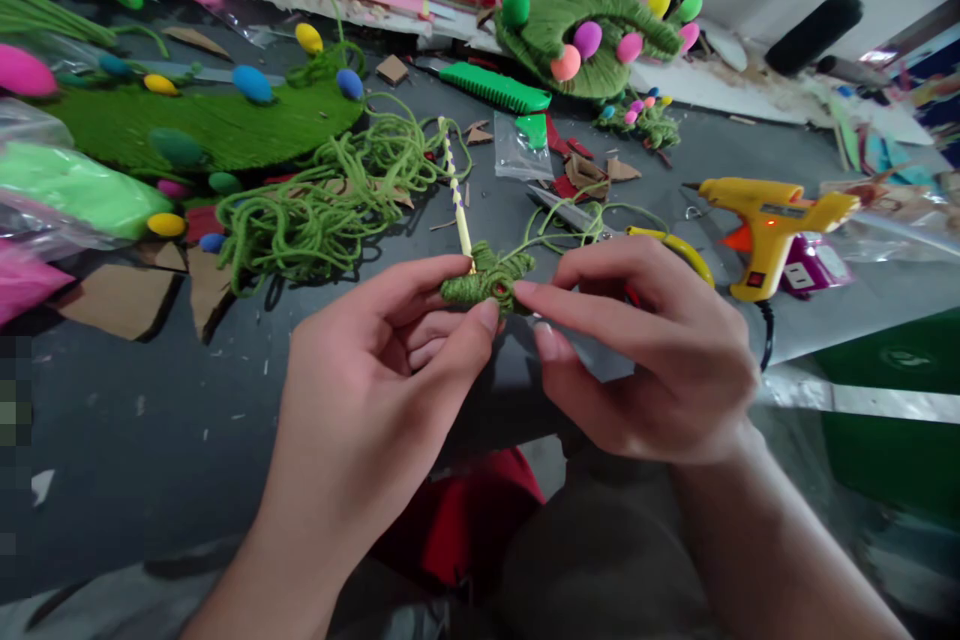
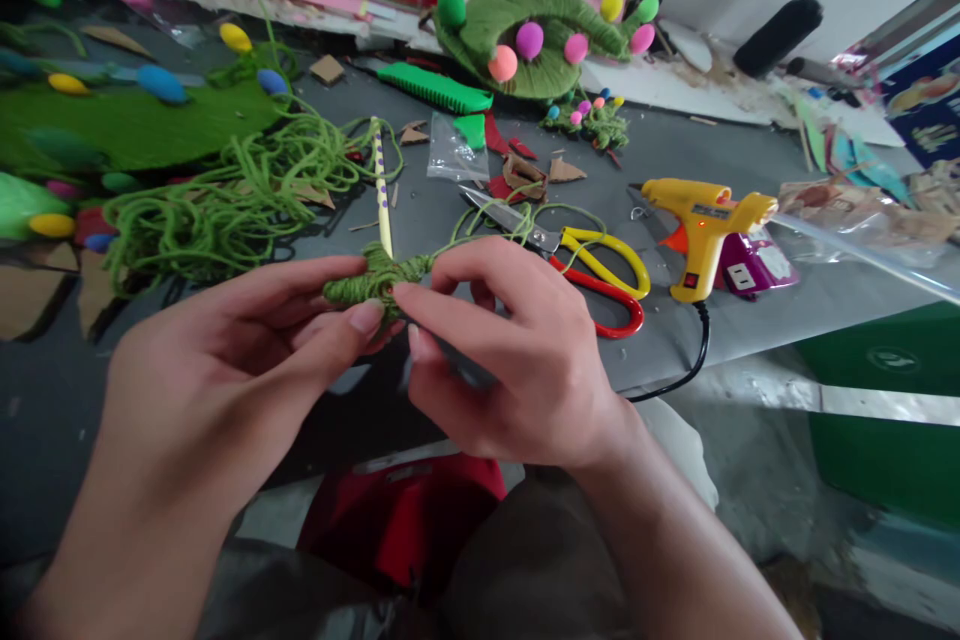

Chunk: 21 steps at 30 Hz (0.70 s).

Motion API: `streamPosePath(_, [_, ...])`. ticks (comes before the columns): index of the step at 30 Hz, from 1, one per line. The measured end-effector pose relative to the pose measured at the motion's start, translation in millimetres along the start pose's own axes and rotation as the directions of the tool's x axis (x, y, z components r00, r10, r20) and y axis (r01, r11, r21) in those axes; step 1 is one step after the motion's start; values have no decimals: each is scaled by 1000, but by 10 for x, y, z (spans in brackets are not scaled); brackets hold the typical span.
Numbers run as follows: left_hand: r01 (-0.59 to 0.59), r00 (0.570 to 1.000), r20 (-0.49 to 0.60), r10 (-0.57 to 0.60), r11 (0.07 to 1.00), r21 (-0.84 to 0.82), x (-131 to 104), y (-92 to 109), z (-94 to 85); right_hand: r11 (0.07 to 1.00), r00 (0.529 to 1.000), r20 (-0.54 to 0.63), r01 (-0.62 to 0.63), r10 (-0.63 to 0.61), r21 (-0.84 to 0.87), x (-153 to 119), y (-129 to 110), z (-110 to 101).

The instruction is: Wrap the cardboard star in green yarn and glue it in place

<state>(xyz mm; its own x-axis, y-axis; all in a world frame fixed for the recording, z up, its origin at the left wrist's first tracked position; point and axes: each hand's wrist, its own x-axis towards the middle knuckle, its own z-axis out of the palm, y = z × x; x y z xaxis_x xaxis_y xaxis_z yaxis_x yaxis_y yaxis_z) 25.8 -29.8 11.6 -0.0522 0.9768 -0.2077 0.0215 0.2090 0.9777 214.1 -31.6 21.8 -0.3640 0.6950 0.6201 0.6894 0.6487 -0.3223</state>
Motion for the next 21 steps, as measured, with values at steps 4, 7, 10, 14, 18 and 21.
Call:
streamPosePath(4, [-17, 1000, -15, 18, 999, 43, 3, 10, 0, 998, 1000, 22, -8, 7, 59, -8, 24, 14])
streamPosePath(7, [-11, 1000, -12, 11, 999, 47, 6, 24, -1, 997, 999, 41, -26, 23, 76, -9, 30, 23])
streamPosePath(10, [2, 1000, -12, -2, 999, 40, 7, 33, 3, 996, 997, 73, -31, 25, 79, -11, 31, 28])
streamPosePath(14, [-8, 1000, -15, 8, 1000, 24, 4, 31, 8, 995, 996, 80, -38, 30, 89, -18, 28, 24])
streamPosePath(18, [16, 1000, -2, -16, 999, 33, 0, 29, 1, 996, 999, 8, -44, 43, 82, -22, 33, -3])
streamPosePath(21, [12, 1000, -2, -12, 998, 59, 0, 29, -7, 996, 999, 1, -41, 41, 79, -23, 44, -15])
